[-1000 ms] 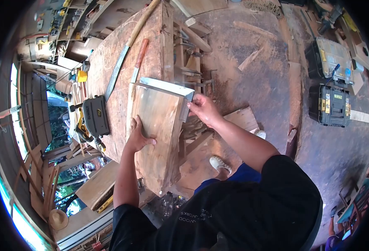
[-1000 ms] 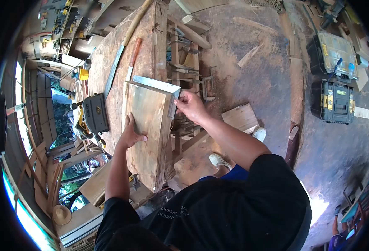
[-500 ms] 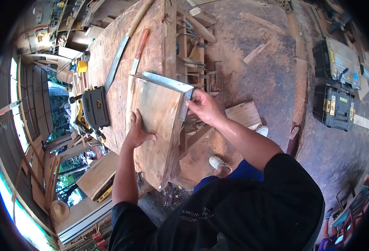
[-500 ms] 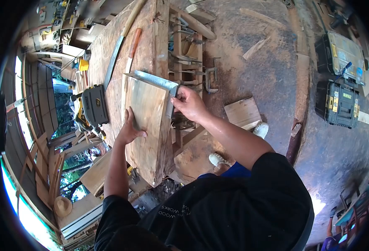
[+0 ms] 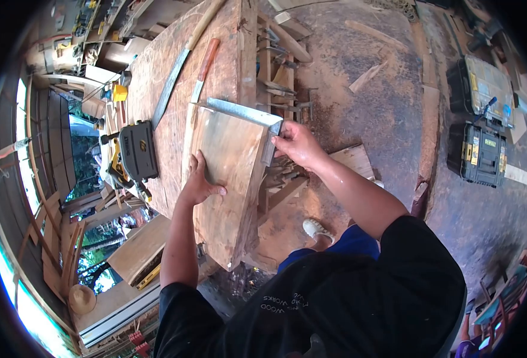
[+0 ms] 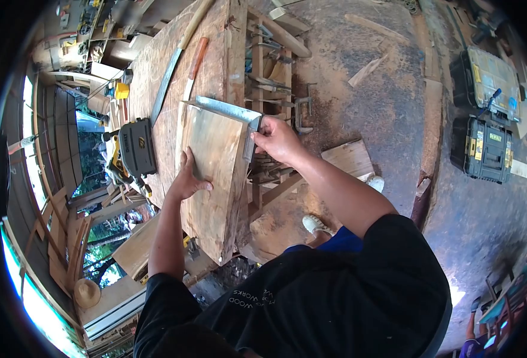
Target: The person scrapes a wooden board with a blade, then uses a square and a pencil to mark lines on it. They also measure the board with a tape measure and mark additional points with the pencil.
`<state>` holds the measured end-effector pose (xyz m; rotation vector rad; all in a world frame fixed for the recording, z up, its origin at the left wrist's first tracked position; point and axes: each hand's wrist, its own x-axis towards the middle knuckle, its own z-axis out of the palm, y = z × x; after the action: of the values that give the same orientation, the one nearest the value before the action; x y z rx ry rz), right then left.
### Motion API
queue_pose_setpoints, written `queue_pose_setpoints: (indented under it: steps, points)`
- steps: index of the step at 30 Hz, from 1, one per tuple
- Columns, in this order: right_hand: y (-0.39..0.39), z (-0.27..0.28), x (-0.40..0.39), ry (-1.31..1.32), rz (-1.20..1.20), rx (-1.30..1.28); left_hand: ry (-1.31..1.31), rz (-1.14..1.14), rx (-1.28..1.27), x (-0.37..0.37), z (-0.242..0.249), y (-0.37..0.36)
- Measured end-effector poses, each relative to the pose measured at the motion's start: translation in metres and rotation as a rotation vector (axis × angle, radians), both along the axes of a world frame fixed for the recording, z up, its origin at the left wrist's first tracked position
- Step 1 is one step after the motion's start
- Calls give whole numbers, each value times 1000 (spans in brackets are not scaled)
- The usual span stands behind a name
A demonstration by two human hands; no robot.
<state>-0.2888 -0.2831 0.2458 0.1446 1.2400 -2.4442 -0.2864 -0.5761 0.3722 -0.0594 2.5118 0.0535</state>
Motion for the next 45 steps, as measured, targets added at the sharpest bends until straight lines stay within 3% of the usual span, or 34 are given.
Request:
queue_pose_setpoints:
  steps: [25, 37, 45]
  points:
    - [-18, -12, 6, 45, -166, -57, -54, 1, 20, -2, -1, -4]
    - [-13, -8, 4, 1, -72, 43, -43, -14, 15, -3, -2, -3]
    - [-4, 2, -2, -46, 139, 187, -40, -36, -10, -3, -2, -3]
